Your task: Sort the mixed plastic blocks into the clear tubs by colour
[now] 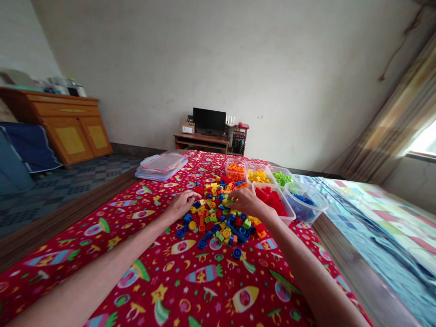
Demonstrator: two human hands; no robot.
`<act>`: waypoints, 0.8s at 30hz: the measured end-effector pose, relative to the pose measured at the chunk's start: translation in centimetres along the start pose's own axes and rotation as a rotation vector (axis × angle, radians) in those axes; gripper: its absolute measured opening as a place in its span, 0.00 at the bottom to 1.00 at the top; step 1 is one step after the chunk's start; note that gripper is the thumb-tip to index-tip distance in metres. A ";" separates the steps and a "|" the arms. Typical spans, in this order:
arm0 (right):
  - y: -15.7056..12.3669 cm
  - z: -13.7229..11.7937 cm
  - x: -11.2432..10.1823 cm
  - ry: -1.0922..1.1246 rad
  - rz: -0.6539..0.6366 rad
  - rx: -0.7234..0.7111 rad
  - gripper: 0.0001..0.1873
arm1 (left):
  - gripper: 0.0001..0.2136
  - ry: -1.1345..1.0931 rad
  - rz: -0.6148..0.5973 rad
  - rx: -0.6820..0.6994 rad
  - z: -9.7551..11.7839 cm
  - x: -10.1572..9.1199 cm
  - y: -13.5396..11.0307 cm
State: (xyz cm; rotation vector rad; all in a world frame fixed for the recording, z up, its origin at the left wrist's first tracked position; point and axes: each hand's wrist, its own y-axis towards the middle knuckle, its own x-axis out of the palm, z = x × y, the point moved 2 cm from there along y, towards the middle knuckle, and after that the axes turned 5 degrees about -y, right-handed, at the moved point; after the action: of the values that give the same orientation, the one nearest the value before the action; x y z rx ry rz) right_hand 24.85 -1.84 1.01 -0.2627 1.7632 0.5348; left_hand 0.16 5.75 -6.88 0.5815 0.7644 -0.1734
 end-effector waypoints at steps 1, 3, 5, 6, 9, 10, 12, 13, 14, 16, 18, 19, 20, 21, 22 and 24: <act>0.0 0.0 -0.2 -0.003 0.008 0.000 0.09 | 0.20 -0.003 0.000 0.004 0.0 0.0 0.0; -0.2 -0.3 -0.6 -0.013 0.020 0.003 0.08 | 0.20 -0.003 -0.006 0.005 0.0 0.0 0.0; -0.2 -0.5 -0.7 -0.049 0.015 0.003 0.08 | 0.21 0.005 -0.010 -0.003 0.2 -0.1 -0.1; -0.2 -0.6 -0.7 -0.071 0.007 0.007 0.08 | 0.20 0.009 -0.010 -0.009 0.2 -0.1 -0.1; 0.0 -0.5 -0.1 -0.106 -0.018 0.025 0.10 | 0.19 0.003 -0.011 -0.015 0.5 -0.2 -0.1; 0.0 -0.5 0.2 -0.104 -0.021 0.027 0.10 | 0.19 -0.003 -0.012 -0.014 0.6 -0.3 -0.2; 0.1 -0.4 0.7 -0.106 -0.022 0.029 0.11 | 0.19 -0.013 -0.011 -0.013 0.7 -0.3 -0.2; 0.1 -0.3 1.0 -0.119 -0.023 0.031 0.12 | 0.19 -0.016 -0.008 -0.013 0.7 -0.3 -0.2; 0.1 -0.3 1.2 -0.140 -0.021 0.032 0.13 | 0.19 -0.018 -0.007 -0.010 0.7 -0.3 -0.1; 0.0 -0.2 1.7 -0.195 -0.012 0.034 0.14 | 0.19 -0.022 -0.009 0.001 0.6 -0.2 -0.1; 0.0 -0.1 2.0 -0.237 0.007 0.023 0.13 | 0.19 -0.019 -0.004 0.010 0.5 -0.2 -0.1; 0.0 0.1 2.1 -0.246 0.020 0.012 0.12 | 0.19 -0.016 -0.002 0.012 0.4 -0.1 -0.1; 0.1 0.2 2.1 -0.248 0.034 0.002 0.11 | 0.19 -0.013 0.000 0.011 0.4 -0.1 -0.1; 0.1 0.3 2.0 -0.246 0.047 -0.004 0.10 | 0.19 -0.009 0.001 0.009 0.3 -0.1 -0.1; 0.2 0.4 1.8 -0.240 0.058 -0.005 0.09 | 0.19 -0.008 0.001 0.007 0.3 -0.1 0.0; 0.3 0.7 1.3 -0.221 0.073 0.006 0.07 | 0.19 -0.009 -0.002 0.005 0.4 -0.1 -0.1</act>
State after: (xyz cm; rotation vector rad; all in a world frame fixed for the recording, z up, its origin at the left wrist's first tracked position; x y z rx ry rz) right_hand 24.96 -1.15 -0.32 -0.1302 1.5641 0.5879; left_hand 0.29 5.50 -6.64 0.5849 0.7563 -0.1796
